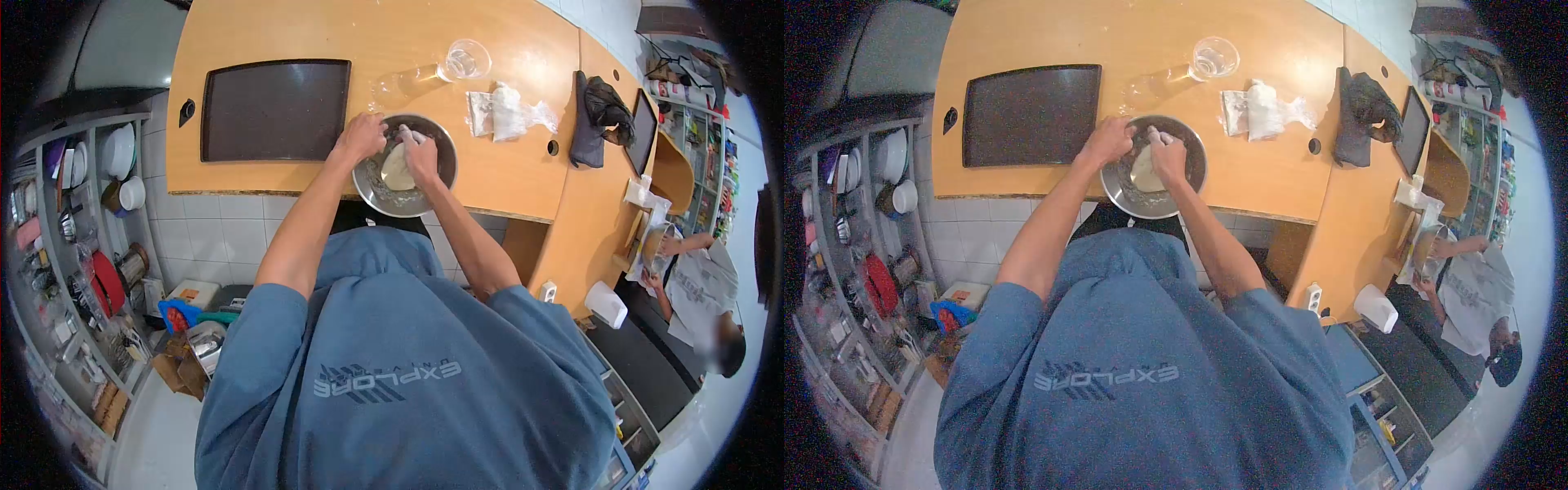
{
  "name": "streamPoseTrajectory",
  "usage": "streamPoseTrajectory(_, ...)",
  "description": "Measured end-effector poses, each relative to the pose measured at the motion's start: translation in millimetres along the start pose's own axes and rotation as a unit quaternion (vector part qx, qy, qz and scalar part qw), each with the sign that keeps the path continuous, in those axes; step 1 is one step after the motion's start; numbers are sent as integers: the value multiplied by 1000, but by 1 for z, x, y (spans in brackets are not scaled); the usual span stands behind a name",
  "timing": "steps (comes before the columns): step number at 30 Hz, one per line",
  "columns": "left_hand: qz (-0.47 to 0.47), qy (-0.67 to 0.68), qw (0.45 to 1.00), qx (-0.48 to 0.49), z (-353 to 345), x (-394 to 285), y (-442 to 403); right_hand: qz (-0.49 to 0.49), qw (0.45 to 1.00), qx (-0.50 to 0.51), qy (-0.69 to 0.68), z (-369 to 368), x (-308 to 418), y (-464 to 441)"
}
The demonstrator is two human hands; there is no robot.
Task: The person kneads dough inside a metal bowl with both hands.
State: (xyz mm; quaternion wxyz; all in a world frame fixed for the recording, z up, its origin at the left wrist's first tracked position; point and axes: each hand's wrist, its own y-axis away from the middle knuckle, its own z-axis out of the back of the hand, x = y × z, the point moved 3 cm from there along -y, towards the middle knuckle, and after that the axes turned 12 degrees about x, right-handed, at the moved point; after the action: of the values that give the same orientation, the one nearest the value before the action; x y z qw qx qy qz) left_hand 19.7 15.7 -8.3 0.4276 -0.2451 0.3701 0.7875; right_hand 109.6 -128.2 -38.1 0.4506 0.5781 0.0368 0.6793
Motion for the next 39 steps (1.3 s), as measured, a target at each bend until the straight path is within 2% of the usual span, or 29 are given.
streamPoseTrajectory(1, 0, -3, 1000, 3, 0, 0, -2, -18, 997, 8, -75, 2, -7, -3)
streamPoseTrajectory(2, 1, -7, 1000, 7, 0, 1, -5, -72, 993, 42, -86, 3, -15, -7)
streamPoseTrajectory(5, 0, -18, 1000, 17, 1, 0, -3, 13, 990, 68, 126, 14, 21, 8)
streamPoseTrajectory(8, -12, -27, 1000, 7, -4, 4, -6, 31, 969, 53, 239, 14, 20, -1)
streamPoseTrajectory(11, -8, -26, 1000, -3, -7, 6, -6, -17, 936, 71, 343, 15, 47, 17)
streamPoseTrajectory(17, -17, -37, 999, 14, -3, 0, -5, 65, 889, 53, 451, -8, 43, 50)
streamPoseTrajectory(18, -25, -44, 999, 19, -1, -4, -4, 138, 882, 25, 450, -14, 31, 55)
streamPoseTrajectory(22, -36, -55, 998, 19, -1, -5, -6, 209, 863, -53, 457, -24, 18, 73)
streamPoseTrajectory(25, -32, -38, 998, 41, -4, -3, -6, 209, 862, -81, 455, -32, 21, 72)
streamPoseTrajectory(31, -33, -39, 998, 43, -8, -1, -9, 68, 901, -48, 426, -38, 15, 27)
streamPoseTrajectory(36, -56, -38, 997, 33, -6, 8, -13, 64, 900, -3, 431, -34, 21, 7)
streamPoseTrajectory(39, -90, -75, 991, 64, -2, 12, -15, 49, 908, 11, 416, -32, 16, 1)
